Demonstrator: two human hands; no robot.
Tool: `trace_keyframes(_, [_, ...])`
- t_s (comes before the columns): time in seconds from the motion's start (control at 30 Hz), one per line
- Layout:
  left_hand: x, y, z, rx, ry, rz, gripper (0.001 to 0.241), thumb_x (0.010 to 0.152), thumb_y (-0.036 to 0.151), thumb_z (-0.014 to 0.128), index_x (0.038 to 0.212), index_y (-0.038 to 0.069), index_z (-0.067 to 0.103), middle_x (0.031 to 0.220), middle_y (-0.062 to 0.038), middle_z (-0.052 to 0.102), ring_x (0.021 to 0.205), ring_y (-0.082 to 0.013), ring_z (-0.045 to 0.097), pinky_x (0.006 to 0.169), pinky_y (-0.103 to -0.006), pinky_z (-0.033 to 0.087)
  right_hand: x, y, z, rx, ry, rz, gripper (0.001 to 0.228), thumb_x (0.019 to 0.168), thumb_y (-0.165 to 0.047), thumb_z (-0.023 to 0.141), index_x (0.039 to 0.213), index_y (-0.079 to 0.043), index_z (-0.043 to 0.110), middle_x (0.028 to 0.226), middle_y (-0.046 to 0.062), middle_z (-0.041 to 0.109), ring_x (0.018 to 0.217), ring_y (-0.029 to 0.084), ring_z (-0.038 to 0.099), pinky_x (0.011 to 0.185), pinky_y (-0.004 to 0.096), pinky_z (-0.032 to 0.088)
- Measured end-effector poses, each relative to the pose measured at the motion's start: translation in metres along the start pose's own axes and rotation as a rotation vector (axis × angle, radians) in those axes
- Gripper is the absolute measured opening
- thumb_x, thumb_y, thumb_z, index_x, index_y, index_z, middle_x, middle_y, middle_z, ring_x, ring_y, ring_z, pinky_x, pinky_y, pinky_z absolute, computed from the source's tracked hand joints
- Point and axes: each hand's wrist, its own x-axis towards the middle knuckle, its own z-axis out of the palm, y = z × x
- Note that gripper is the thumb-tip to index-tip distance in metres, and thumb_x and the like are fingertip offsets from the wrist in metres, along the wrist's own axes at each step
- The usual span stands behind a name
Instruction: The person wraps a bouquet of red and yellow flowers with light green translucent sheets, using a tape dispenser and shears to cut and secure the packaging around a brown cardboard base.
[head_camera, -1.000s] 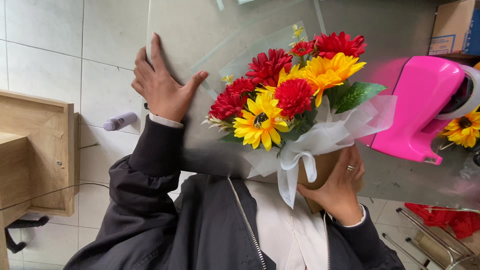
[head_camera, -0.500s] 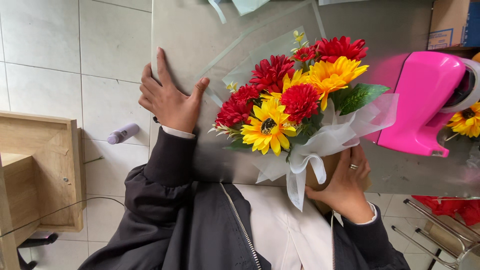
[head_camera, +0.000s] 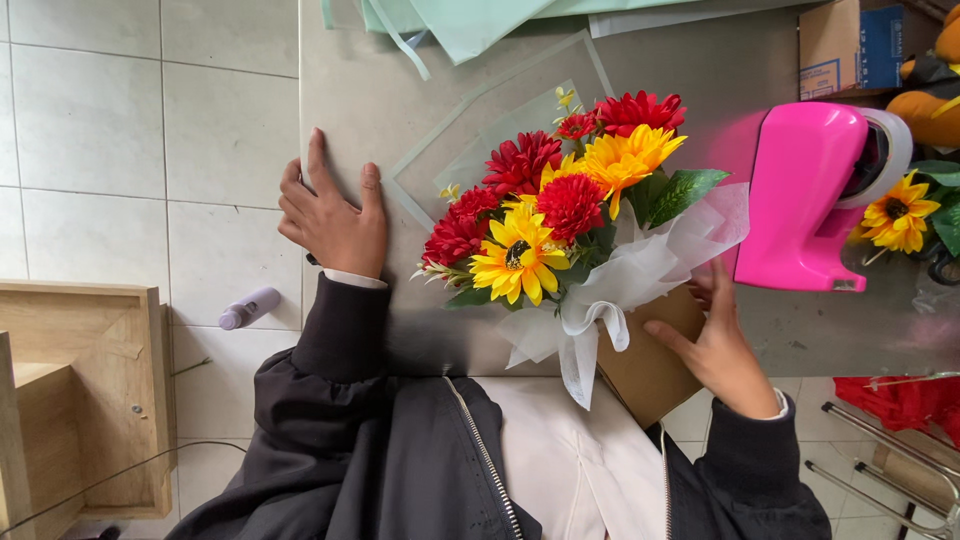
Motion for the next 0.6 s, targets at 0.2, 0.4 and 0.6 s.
trace_keyframes(0.2, [0.000, 0.002, -0.001, 0.009, -0.037, 0.001, 0.049, 0.112, 0.049, 0.056, 0.158, 0.039, 0.045, 0.139, -0.007, 0.040, 0.125, -0.0323, 0.043, 0.101, -0.0494, 0.027, 0.025, -0.021, -0.012, 0.011, -0.150, 0.190, 0.112, 0.068, -0.040, 0.096, 0.160, -0.004, 0.042, 0.146, 0.028, 0.055, 0.141, 0.046, 0.051, 0.119, 0.058, 0.038])
trace_keyframes(0.4, [0.003, -0.003, 0.007, 0.023, -0.046, 0.022, 0.052, 0.110, 0.052, 0.056, 0.159, 0.040, 0.044, 0.139, -0.009, 0.038, 0.125, -0.0348, 0.041, 0.100, -0.0528, 0.028, 0.047, -0.012, -0.012, 0.155, -0.364, 0.130, 0.111, 0.064, -0.032, 0.098, 0.158, -0.005, 0.047, 0.147, 0.026, 0.061, 0.138, 0.044, 0.055, 0.114, 0.058, 0.045])
trace_keyframes(0.6, [0.005, -0.010, 0.014, 0.018, -0.036, 0.041, 0.053, 0.108, 0.051, 0.059, 0.158, 0.038, 0.046, 0.139, -0.011, 0.039, 0.123, -0.0368, 0.043, 0.099, -0.0546, 0.028, 0.038, -0.012, -0.009, 0.355, -0.380, 0.114, 0.098, 0.080, -0.037, 0.087, 0.160, 0.001, 0.044, 0.156, 0.026, 0.054, 0.144, 0.041, 0.050, 0.119, 0.057, 0.038])
